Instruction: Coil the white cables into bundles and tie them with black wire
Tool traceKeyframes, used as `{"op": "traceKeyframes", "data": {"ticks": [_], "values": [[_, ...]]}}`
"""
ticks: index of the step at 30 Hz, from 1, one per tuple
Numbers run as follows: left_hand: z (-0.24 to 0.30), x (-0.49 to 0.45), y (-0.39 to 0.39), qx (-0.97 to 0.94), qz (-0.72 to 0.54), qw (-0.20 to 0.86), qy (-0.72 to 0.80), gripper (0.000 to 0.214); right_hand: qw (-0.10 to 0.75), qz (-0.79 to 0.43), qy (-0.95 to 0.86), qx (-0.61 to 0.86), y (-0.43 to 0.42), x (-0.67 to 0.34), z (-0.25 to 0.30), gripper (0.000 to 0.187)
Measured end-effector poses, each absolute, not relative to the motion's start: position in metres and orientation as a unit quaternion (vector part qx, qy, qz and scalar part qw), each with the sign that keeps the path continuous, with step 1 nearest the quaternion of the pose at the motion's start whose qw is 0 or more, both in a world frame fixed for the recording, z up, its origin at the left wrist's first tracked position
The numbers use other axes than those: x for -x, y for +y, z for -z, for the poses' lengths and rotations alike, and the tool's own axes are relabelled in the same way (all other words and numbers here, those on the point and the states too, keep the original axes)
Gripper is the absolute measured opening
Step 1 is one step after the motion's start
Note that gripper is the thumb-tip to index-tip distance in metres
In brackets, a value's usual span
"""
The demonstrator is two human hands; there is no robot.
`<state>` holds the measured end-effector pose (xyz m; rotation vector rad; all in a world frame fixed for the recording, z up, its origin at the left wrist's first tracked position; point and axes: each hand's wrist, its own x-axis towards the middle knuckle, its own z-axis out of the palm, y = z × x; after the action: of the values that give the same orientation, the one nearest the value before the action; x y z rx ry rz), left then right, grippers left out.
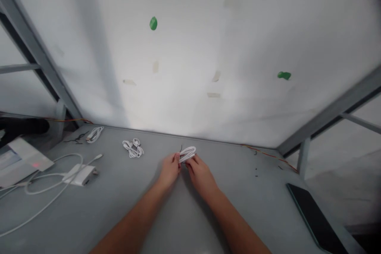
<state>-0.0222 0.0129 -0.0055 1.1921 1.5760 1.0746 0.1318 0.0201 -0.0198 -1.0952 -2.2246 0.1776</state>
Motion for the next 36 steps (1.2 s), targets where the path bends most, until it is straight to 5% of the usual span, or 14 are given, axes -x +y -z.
{"op": "traceKeyframes", "data": {"ticks": [13,36], "values": [[-0.005,0.022,0.008,-0.605,-0.347,0.306,0.648,0.028,0.347,0.037,-0.853,0.388,0.005,-0.130,0.007,0.023],[-0.002,0.036,0.007,-0.722,-0.322,0.303,0.532,0.035,0.354,-0.011,-0.843,0.405,0.022,-0.141,0.016,0.029]]}}
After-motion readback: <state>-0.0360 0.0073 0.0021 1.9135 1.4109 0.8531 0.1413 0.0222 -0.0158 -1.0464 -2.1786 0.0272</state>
